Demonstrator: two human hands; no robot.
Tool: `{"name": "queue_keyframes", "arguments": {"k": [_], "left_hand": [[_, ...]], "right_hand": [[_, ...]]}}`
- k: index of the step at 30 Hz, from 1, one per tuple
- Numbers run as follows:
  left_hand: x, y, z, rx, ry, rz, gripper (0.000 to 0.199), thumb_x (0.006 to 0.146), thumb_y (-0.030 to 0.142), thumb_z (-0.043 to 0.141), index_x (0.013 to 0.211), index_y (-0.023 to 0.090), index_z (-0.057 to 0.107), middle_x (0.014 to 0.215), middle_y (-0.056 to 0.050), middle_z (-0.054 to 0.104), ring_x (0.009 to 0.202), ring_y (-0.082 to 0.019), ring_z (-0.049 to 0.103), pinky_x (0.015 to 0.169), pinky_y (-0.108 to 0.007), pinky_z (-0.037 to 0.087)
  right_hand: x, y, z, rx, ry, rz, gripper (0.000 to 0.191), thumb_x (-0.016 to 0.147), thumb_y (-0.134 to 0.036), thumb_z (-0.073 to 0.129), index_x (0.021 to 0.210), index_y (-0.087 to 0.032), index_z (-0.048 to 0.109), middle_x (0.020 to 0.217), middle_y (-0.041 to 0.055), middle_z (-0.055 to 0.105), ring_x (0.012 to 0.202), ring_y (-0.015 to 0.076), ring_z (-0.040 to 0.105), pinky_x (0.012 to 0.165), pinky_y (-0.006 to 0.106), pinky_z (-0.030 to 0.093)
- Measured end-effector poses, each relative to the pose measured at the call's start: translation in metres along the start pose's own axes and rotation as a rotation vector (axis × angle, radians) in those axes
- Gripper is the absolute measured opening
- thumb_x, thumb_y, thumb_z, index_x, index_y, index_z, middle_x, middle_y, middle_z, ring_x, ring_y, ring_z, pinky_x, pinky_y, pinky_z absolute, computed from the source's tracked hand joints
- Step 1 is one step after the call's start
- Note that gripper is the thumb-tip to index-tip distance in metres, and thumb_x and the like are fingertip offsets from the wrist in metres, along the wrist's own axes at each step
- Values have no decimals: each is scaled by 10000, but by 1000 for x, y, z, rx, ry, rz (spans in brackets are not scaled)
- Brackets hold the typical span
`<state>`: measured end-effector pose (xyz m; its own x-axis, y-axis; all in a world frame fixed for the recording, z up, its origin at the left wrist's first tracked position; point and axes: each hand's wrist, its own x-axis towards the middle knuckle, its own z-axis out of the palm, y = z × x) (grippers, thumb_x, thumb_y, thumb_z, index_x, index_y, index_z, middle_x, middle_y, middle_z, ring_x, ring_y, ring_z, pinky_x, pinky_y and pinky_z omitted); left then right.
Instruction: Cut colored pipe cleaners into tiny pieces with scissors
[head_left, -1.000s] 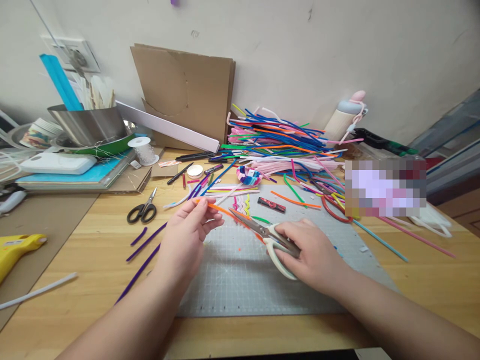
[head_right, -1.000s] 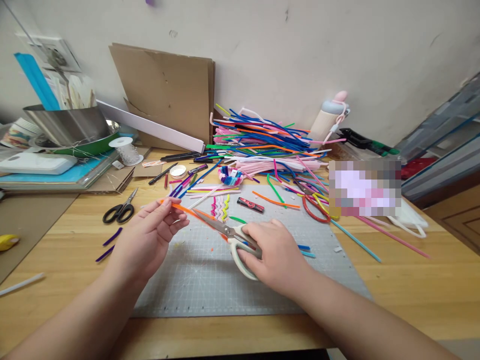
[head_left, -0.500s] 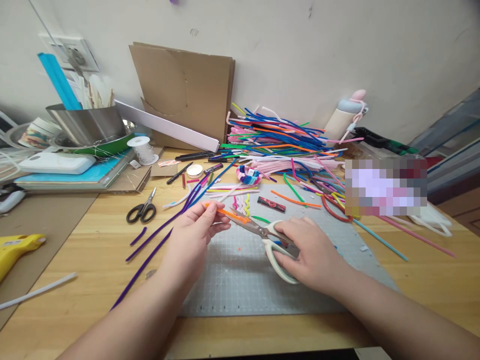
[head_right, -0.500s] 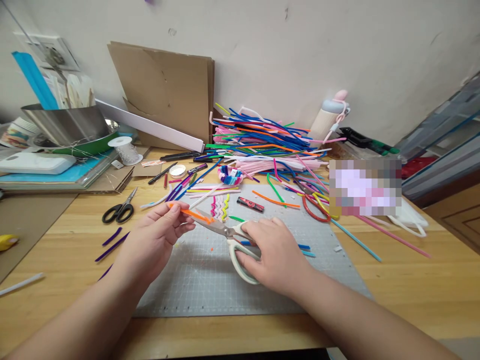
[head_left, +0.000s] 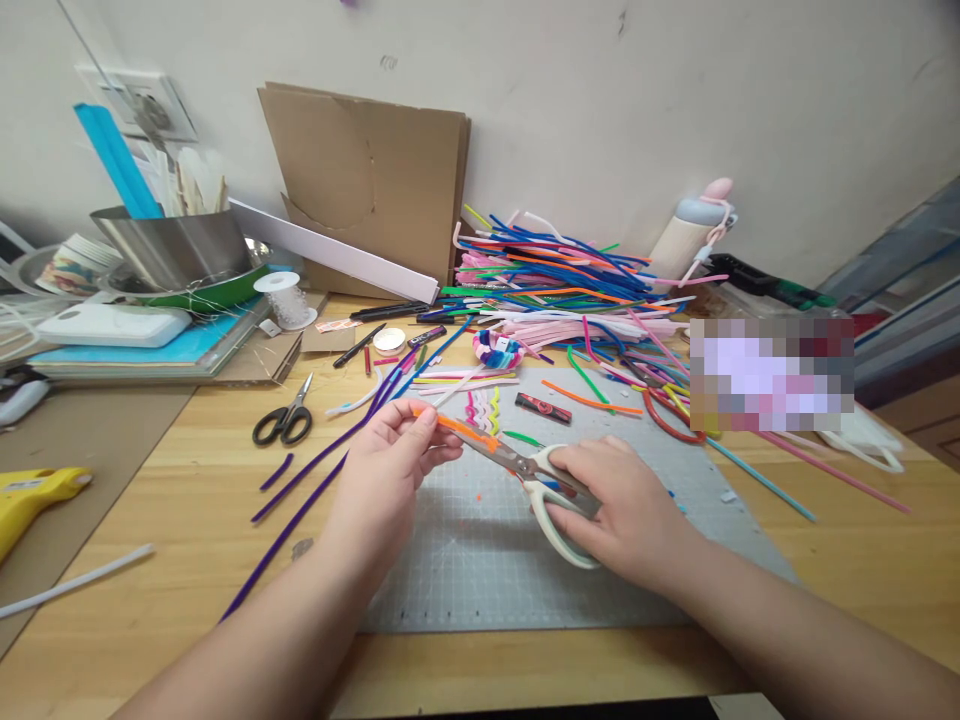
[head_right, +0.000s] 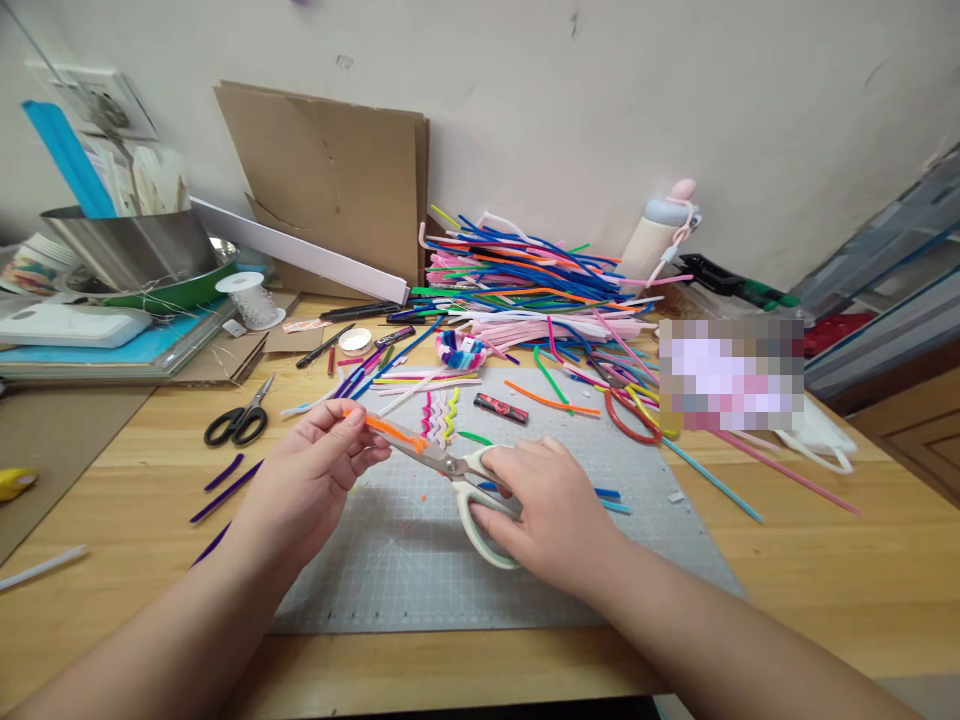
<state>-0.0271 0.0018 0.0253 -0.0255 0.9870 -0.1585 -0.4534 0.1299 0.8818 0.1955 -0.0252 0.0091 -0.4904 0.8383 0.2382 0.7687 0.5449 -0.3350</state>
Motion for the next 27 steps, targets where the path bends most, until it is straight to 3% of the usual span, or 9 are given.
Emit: {"name": "queue_keyframes", "arguments": {"k": [27], "left_hand": [[-2,0,1,29,-24,30,177,718,244,735,755,160,584,675,17,665,578,-92,619,619,-221,531]], "right_hand": [[2,-3,0,85,-39,48,132,830,-311,565,819,-197,498,758,9,588,684,165,467,657,317,305]]}}
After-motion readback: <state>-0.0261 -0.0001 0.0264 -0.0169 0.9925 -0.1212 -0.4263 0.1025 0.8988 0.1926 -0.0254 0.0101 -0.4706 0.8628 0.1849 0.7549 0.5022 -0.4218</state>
